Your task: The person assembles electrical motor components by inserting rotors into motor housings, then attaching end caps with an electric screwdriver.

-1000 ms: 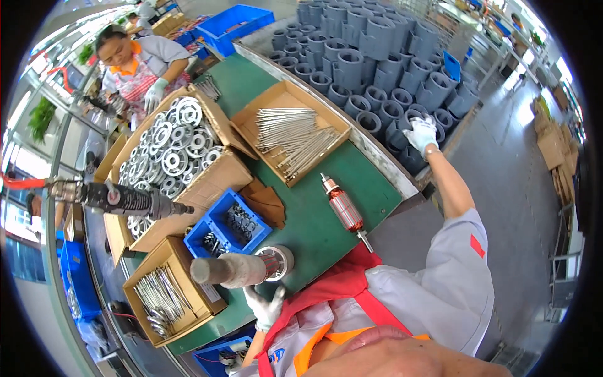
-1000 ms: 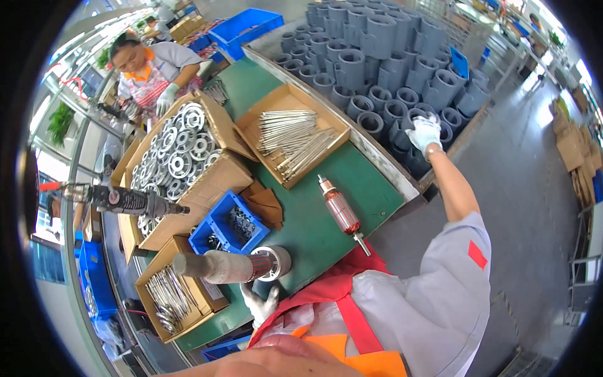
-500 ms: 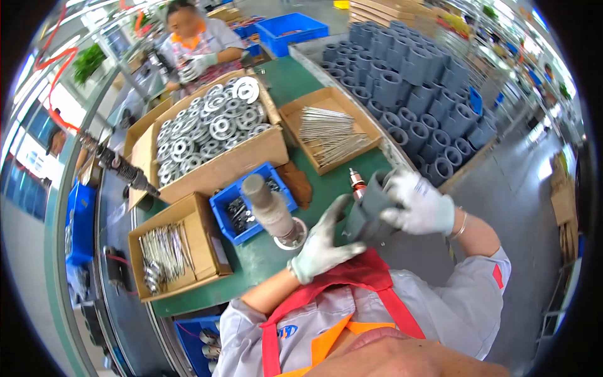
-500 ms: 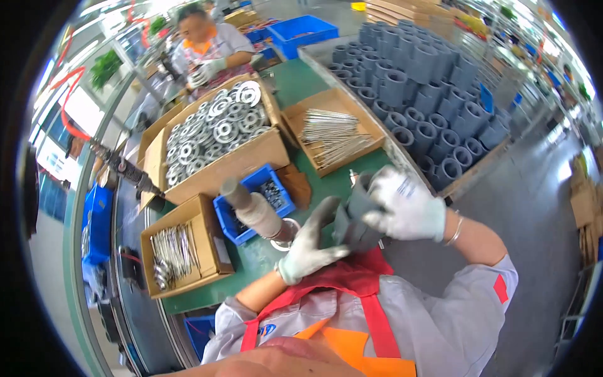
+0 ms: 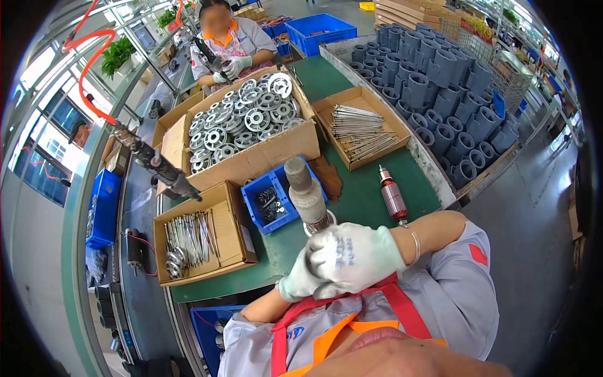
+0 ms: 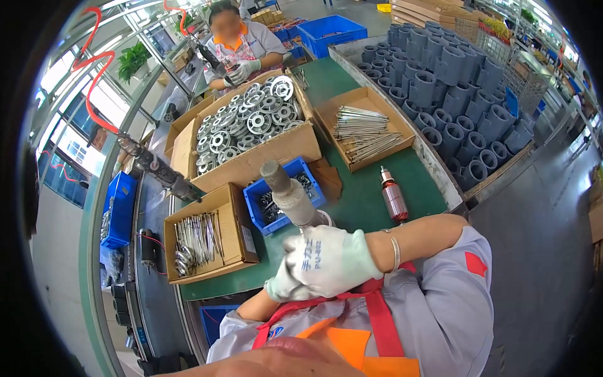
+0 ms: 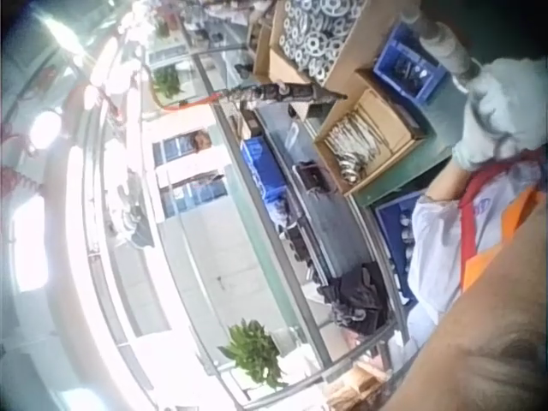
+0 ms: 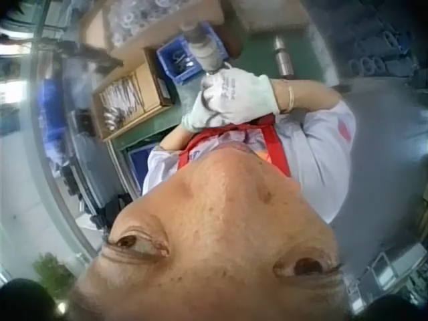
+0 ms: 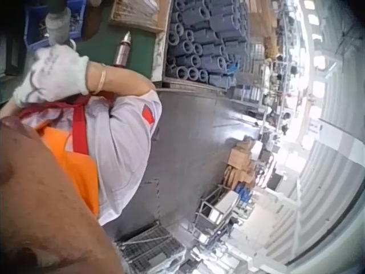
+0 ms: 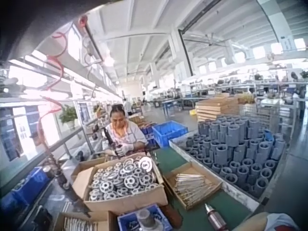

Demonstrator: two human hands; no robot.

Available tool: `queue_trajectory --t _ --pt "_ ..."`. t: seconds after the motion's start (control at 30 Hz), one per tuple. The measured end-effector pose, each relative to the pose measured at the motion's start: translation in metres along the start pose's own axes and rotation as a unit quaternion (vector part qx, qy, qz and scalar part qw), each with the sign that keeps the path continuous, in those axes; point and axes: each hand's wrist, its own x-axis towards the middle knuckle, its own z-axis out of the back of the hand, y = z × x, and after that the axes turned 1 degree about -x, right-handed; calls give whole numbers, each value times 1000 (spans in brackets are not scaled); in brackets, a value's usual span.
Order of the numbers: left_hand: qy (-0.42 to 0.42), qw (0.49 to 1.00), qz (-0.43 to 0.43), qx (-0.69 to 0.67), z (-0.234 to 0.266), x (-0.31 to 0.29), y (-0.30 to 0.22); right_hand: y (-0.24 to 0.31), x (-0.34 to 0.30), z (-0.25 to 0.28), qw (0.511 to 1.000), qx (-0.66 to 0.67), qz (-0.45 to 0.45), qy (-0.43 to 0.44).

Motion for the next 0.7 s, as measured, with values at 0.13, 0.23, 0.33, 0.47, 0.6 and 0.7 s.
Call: queue_trajectory --t 0.13,0.23,0.33,0.47,0.6,0.7 --pt "-28 980 -193 -36 19 -34 -34 -46 -18 37 926 130 -29 -352" --pt "-50 914 -399 -60 18 -22 -78 -77 -16 -27 862 275 -214 -369" --pt "-132 833 -495 -206 30 -27 -124 -67 4 -37 872 322 -296 -219" --pt "-65 882 -426 190 40 7 -187 -78 -5 -54 895 266 -297 -200" --pt "-143 941 -229 205 47 31 -186 -75 -19 -21 904 263 -309 -133" --pt "-60 947 -225 221 64 41 -165 -72 -30 30 883 275 -260 -278"
